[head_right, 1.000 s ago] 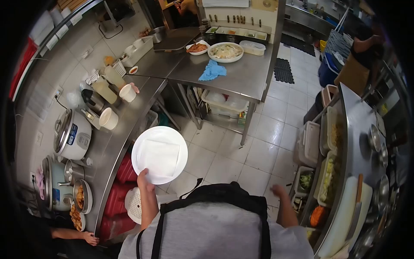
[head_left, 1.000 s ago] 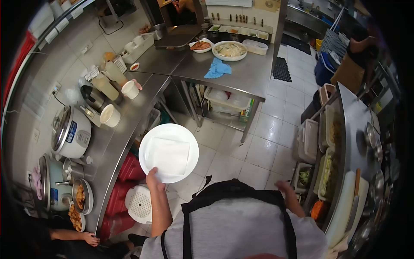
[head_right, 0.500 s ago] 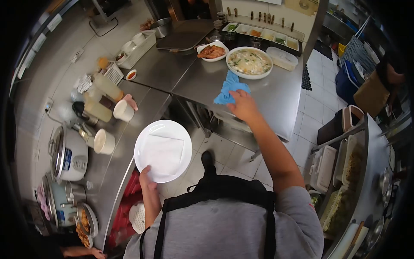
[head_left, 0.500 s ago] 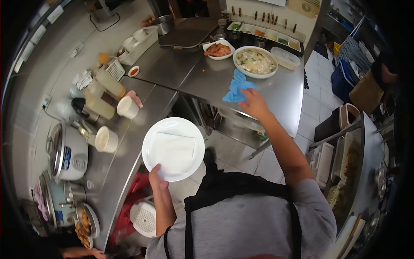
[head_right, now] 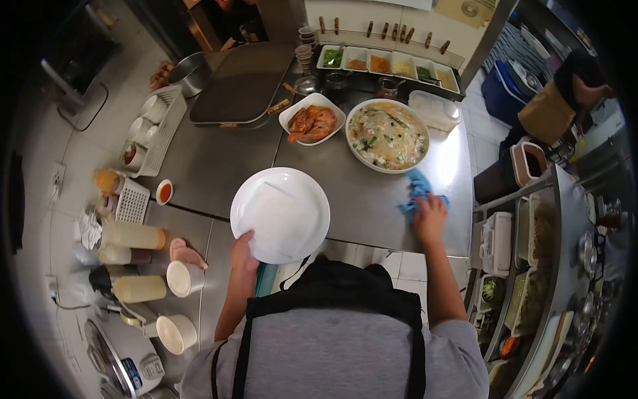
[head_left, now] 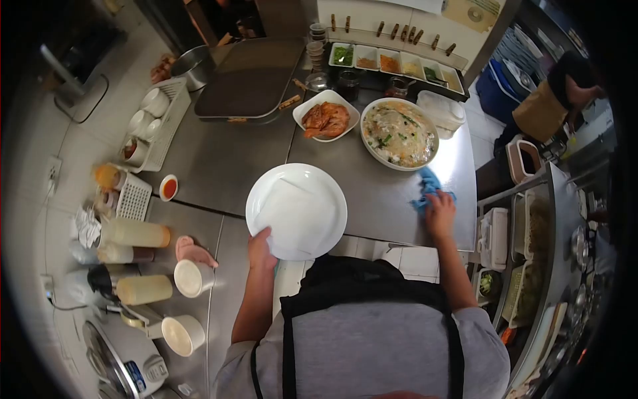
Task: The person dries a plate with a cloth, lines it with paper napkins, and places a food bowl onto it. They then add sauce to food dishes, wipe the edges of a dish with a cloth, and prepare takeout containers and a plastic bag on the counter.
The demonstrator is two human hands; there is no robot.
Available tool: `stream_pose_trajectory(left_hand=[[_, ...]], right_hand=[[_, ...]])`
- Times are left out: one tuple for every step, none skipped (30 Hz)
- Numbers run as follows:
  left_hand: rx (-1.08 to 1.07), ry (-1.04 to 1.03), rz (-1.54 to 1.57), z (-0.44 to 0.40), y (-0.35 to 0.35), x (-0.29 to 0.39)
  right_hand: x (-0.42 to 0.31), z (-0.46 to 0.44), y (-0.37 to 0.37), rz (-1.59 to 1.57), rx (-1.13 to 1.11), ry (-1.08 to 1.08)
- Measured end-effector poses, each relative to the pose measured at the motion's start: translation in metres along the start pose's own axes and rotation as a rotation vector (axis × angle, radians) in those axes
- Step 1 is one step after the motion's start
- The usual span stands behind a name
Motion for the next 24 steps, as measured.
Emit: stream_pose_trajectory(left_hand=[[-0.012,0.042,0.008,-0.015,-0.002,-0.001],[-0.024,0.085,0.019,-0.024,-0.007,-0.001],[-0.035,0.098,0.020,-0.031,-0.012,-0.002],[-0.047,0.109,0.026,-0.036,-0.017,-0.005],[-0.056,0.117,0.035,-0.039,-0.024,-0.008],[-0.035,0.108,0.029,-0.039,-0.032,-0.011],[-0.011,0.097,0.022,-0.039,-0.037,-0.014],[0.014,0.084,0.014,-0.038,-0.041,-0.017],[0.045,0.066,-0.011,-0.039,-0.042,-0.021],[0.076,0.045,-0.033,-0.041,-0.043,-0.025],[0.107,0.021,-0.050,-0.043,-0.044,-0.028],[0.088,-0.015,-0.087,-0.041,-0.048,-0.029],[0.072,-0.050,-0.123,-0.039,-0.051,-0.029],[0.059,-0.087,-0.160,-0.036,-0.053,-0.028],[0.045,-0.076,-0.179,-0.037,-0.053,-0.027],[0.034,-0.062,-0.197,-0.037,-0.053,-0.024],[0.025,-0.045,-0.216,-0.036,-0.052,-0.023],[0.031,-0.036,-0.215,-0.031,-0.054,-0.021],[0.035,-0.026,-0.215,-0.027,-0.057,-0.018],[0.035,-0.018,-0.217,-0.026,-0.060,-0.016],[0.087,-0.060,-0.318,-0.027,-0.061,-0.017],[0.142,-0.103,-0.420,-0.028,-0.062,-0.017],[0.205,-0.145,-0.521,-0.027,-0.062,-0.017],[0.219,-0.137,-0.536,-0.024,-0.064,-0.015]], right_hand=[[0.013,0.002,0.006,0.066,0.025,-0.081],[0.019,0.003,0.014,0.135,0.050,-0.159],[0.023,0.001,0.020,0.115,0.101,-0.154],[0.028,-0.007,0.025,0.095,0.153,-0.143],[0.032,-0.016,0.028,0.074,0.204,-0.126],[0.032,-0.027,0.023,-0.074,0.277,-0.083],[0.030,-0.037,0.007,-0.654,0.154,-0.469],[0.015,-0.053,0.012,-0.976,0.013,-0.679],[0.001,-0.070,0.017,-1.288,-0.125,-0.880],[-0.005,-0.080,0.009,-1.442,-0.168,-0.916],[-0.002,-0.090,-0.005,-1.556,-0.260,-0.855],[0.001,-0.095,-0.016,-1.636,-0.256,-0.907],[0.004,-0.100,-0.025,-1.714,-0.256,-0.961],[0.006,-0.104,-0.026,-1.718,-0.274,-0.962],[0.007,-0.104,-0.025,-1.722,-0.294,-0.965],[0.007,-0.105,-0.025,-1.725,-0.316,-0.972],[0.009,-0.107,-0.028,-1.689,-0.313,-0.952],[0.011,-0.106,-0.031,-1.652,-0.311,-0.934],[0.011,-0.106,-0.033,-1.615,-0.308,-0.915],[0.010,-0.108,-0.033,-1.599,-0.291,-0.945],[0.011,-0.108,-0.034,-1.617,-0.280,-0.978],[0.013,-0.108,-0.035,-1.637,-0.270,-1.010],[0.014,-0.108,-0.036,-1.657,-0.268,-1.042],[0.014,-0.105,-0.034,-1.642,-0.254,-1.035]])
Point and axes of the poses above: each hand's wrist, its own z-axis away from the middle knuckle, its own y-axis out of the back of the hand, x = y × z, the point moved 1 cm from there along -z, towards the middle knuckle, and after that the axes turned 11 degrees about y, right-handed, at the moved point
